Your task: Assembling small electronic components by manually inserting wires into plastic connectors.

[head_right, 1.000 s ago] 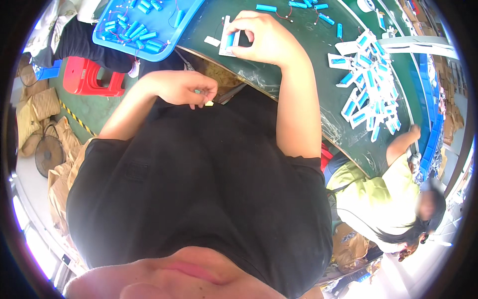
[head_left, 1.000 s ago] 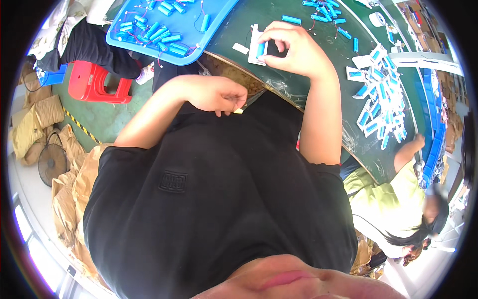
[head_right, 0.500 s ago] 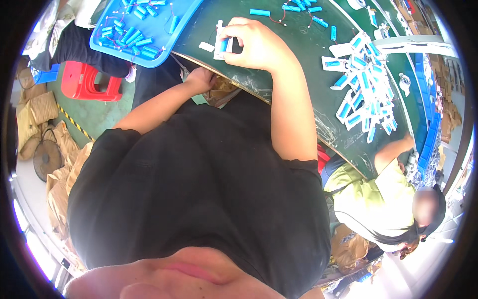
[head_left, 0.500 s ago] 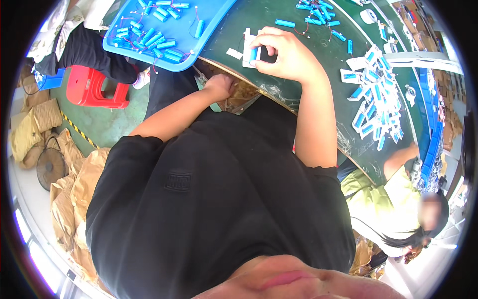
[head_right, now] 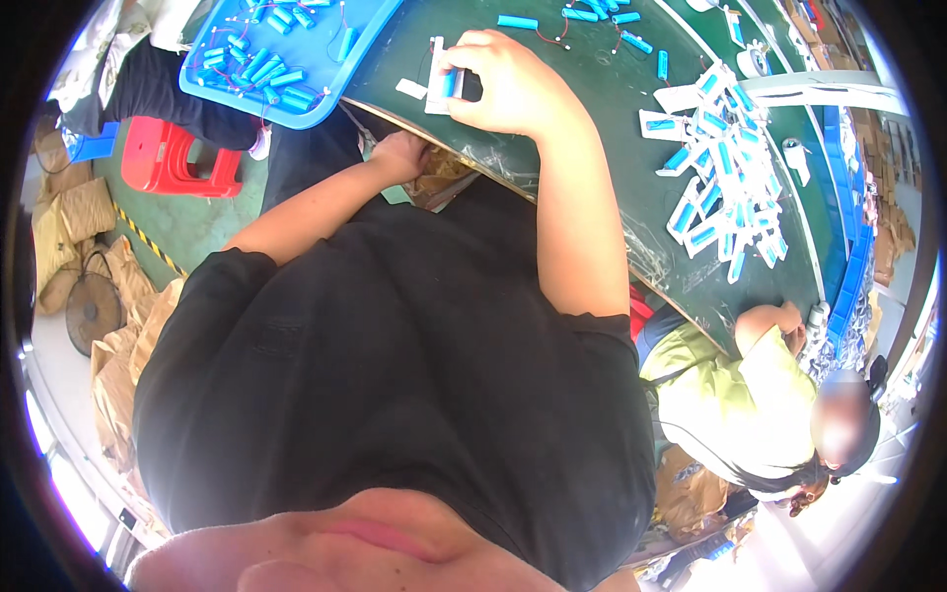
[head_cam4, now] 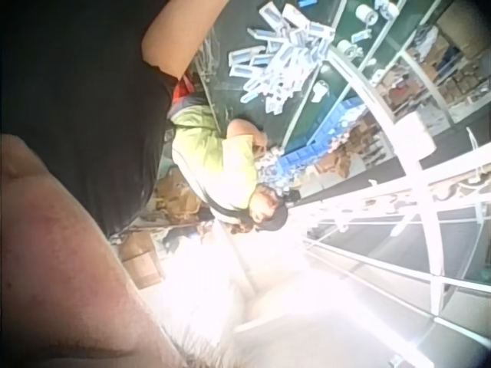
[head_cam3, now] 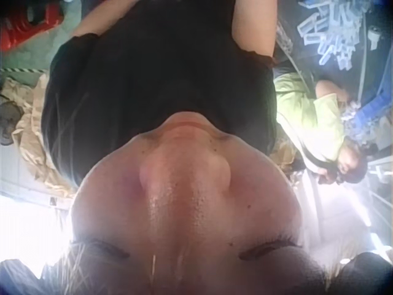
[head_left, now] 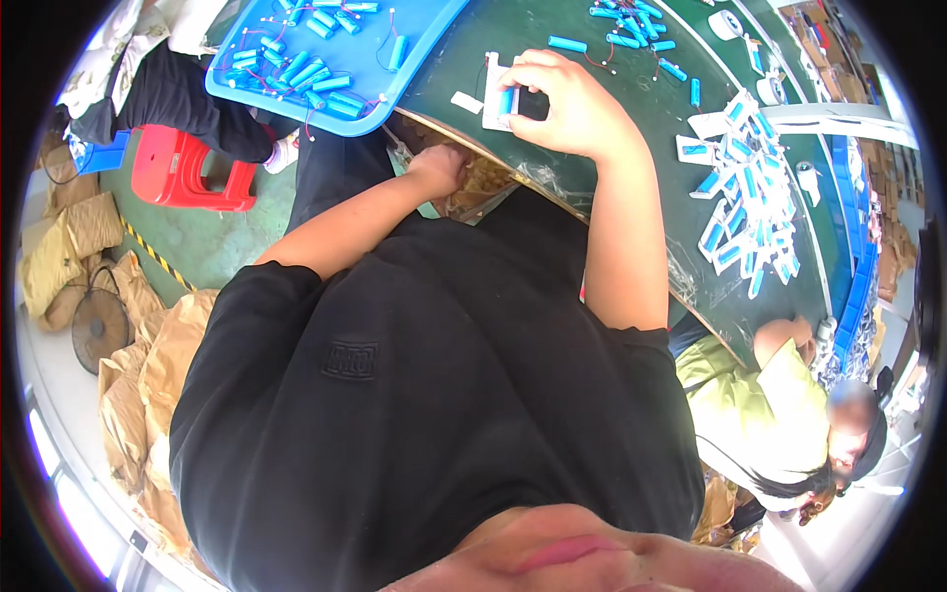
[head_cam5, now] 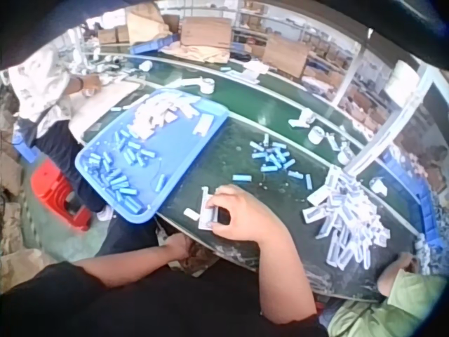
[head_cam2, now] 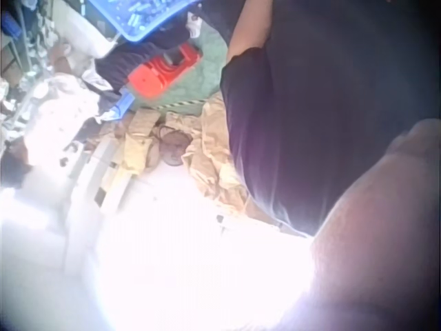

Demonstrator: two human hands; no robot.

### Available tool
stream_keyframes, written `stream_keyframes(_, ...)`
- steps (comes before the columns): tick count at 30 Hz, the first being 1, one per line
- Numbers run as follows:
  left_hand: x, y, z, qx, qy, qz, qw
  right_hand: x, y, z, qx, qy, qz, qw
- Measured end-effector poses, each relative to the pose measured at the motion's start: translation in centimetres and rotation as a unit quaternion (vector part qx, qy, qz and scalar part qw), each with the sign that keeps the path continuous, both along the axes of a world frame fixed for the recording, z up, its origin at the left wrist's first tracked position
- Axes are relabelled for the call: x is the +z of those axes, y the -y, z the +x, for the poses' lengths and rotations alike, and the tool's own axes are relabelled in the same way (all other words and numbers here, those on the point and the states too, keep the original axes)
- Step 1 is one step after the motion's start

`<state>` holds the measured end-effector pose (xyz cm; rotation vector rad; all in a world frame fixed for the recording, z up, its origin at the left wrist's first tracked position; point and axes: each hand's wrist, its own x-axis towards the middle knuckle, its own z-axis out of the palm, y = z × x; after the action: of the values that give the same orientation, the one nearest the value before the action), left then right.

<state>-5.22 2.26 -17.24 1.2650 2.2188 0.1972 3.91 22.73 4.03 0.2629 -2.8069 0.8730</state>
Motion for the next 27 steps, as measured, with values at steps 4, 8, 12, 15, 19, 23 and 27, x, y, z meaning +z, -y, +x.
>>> stream_keyframes(4,0.0,0.0,0.1,-0.004,-0.007,0.002,1.0,-0.1,0.2,0.1,0.0,0.017,0.001,1.0)
stream_keyframes(8,0.1,0.0,0.3,-0.017,-0.028,0.007,0.999,-0.3,0.3,0.2,0.001,-0.007,0.007,1.0)
stream_keyframes(12,0.1,-0.1,0.2,-0.055,-0.046,-0.017,0.997,0.1,0.5,0.4,0.004,0.003,-0.01,1.0)
stream_keyframes(15,-0.8,0.9,0.1,-0.199,-0.046,0.132,0.97,0.2,0.7,0.7,-0.013,0.01,0.018,1.0)
stream_keyframes(19,3.6,-0.2,2.8,-0.356,-0.058,0.378,0.853,0.5,0.0,0.9,-0.032,-0.022,0.032,0.999)
stream_keyframes(23,13.0,-1.0,4.3,-0.352,-0.051,0.489,0.797,1.5,-2.5,1.6,-0.21,-0.181,0.099,0.956)
stream_keyframes(27,20.0,-2.4,2.7,-0.318,-0.126,0.614,0.712,3.9,-4.7,3.7,-0.454,-0.178,0.143,0.861)
